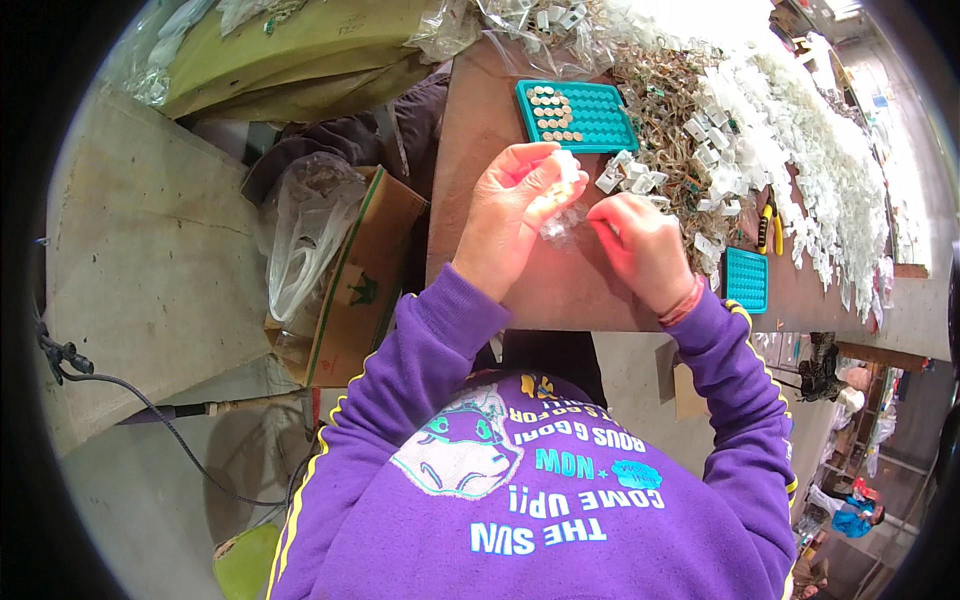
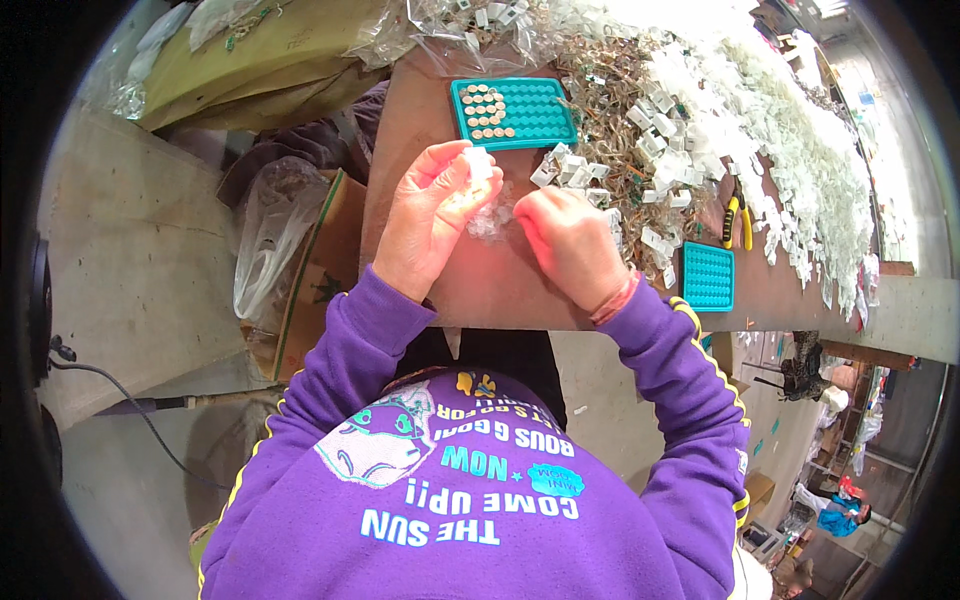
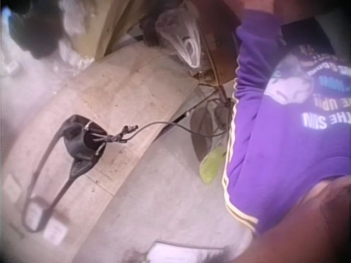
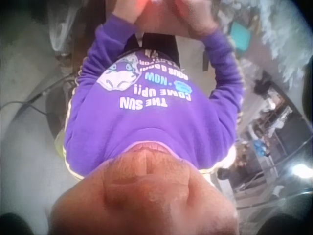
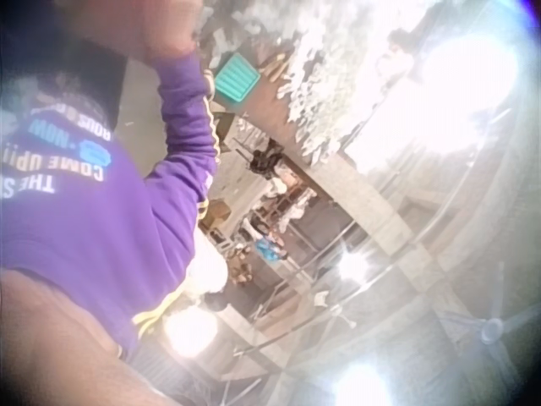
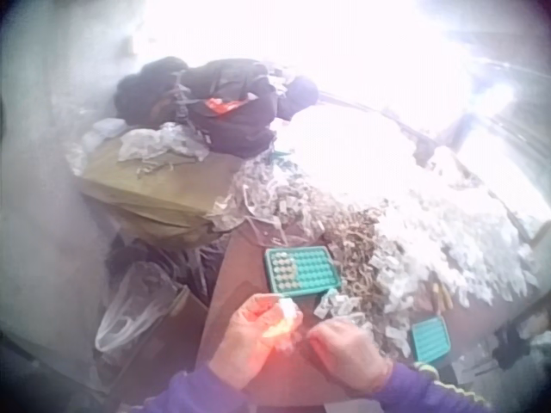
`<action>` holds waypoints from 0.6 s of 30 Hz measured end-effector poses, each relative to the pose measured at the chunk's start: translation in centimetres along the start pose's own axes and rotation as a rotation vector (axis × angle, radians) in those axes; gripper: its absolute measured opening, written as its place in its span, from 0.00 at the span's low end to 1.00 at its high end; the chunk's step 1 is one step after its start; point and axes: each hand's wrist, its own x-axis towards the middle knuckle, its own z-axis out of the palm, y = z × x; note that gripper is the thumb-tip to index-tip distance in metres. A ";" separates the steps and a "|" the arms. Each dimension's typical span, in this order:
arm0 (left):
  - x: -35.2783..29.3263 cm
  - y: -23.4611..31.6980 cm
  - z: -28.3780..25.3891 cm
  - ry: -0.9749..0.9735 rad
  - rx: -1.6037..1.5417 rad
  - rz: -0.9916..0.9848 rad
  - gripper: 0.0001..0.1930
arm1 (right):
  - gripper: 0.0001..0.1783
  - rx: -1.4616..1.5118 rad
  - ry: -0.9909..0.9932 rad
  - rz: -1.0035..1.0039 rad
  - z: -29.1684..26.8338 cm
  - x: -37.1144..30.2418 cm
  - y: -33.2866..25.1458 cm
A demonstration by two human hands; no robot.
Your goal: The person repeatedly picks small white plastic components and metallic parts from a pile on the table, aligns them by hand, and places them into a teal tray. The person continues this cycle throughout the clip, handling items one at a time.
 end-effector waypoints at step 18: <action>-0.2 0.4 0.7 -0.033 0.094 -0.197 0.13 | 0.13 0.163 0.079 -0.095 -4.4 4.1 -2.0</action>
